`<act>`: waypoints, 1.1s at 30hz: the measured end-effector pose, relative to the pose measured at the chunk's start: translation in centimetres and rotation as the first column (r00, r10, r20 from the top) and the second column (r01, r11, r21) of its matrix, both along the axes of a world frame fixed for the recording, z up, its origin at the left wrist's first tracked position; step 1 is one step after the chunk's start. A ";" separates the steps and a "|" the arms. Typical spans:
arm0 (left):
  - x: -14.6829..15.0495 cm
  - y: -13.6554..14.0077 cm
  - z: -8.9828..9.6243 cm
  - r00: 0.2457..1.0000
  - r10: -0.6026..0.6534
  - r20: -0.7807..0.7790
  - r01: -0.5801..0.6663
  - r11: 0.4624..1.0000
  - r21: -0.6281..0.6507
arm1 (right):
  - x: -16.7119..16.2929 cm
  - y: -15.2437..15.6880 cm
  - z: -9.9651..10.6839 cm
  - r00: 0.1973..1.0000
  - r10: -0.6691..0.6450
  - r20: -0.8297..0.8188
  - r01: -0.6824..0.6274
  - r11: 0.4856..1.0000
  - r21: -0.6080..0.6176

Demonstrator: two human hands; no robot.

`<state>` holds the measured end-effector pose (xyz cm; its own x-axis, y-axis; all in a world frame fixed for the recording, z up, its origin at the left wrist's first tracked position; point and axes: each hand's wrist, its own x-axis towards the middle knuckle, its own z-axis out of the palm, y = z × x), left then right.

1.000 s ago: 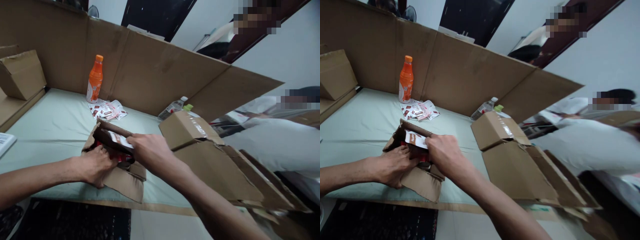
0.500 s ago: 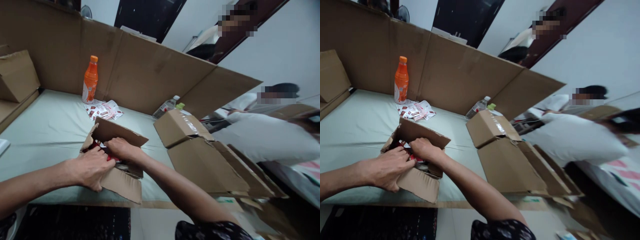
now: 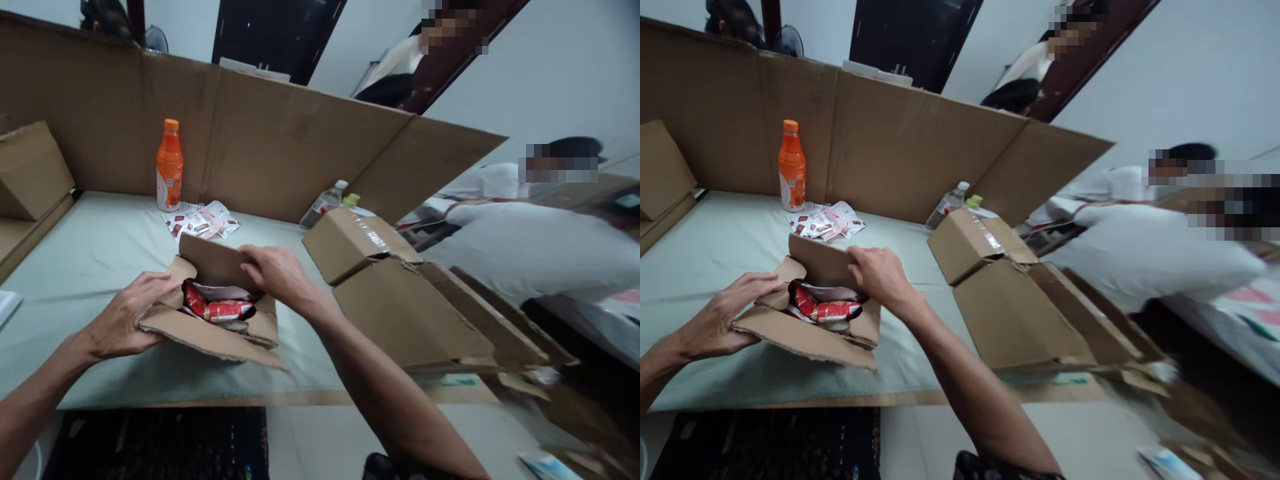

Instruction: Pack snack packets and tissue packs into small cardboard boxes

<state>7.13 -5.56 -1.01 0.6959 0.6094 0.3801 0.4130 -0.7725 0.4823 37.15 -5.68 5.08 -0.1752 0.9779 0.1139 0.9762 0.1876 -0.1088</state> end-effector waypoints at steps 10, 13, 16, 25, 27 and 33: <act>2.2 1.9 -0.6 0.945 0.314 0.093 -0.320 0.945 0.061 | 1.8 -6.4 -3.6 0.902 0.294 -0.317 -0.309 0.951 0.005; 2.0 2.8 -1.6 0.974 0.218 0.058 -0.221 0.974 0.054 | 2.4 -6.7 -5.3 0.928 0.336 -0.159 -0.338 0.941 0.019; 1.8 4.0 -2.6 0.981 0.176 0.084 -0.182 0.981 0.070 | 3.4 -4.6 -5.8 0.925 0.364 -0.109 -0.372 0.926 -0.063; 3.9 4.5 -2.8 0.898 0.393 0.198 -0.397 0.918 -0.018 | 5.9 -2.6 -6.4 0.911 0.313 -0.270 -0.338 0.940 -0.049; 4.2 4.6 -3.5 0.886 0.425 0.185 -0.416 0.905 -0.084 | 8.2 -2.8 -6.6 0.940 0.198 -0.277 -0.224 0.972 -0.067; 5.4 5.8 -9.9 0.915 0.401 0.046 -0.398 0.915 -0.062 | 16.1 0.9 -6.3 0.892 -0.447 -0.069 0.444 0.895 -0.053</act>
<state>12.55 0.27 -10.88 0.3691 0.8511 0.3733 0.6528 -0.5233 0.5478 53.24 -4.78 -1.26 0.2876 0.9549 0.0742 0.9447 -0.2701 -0.1858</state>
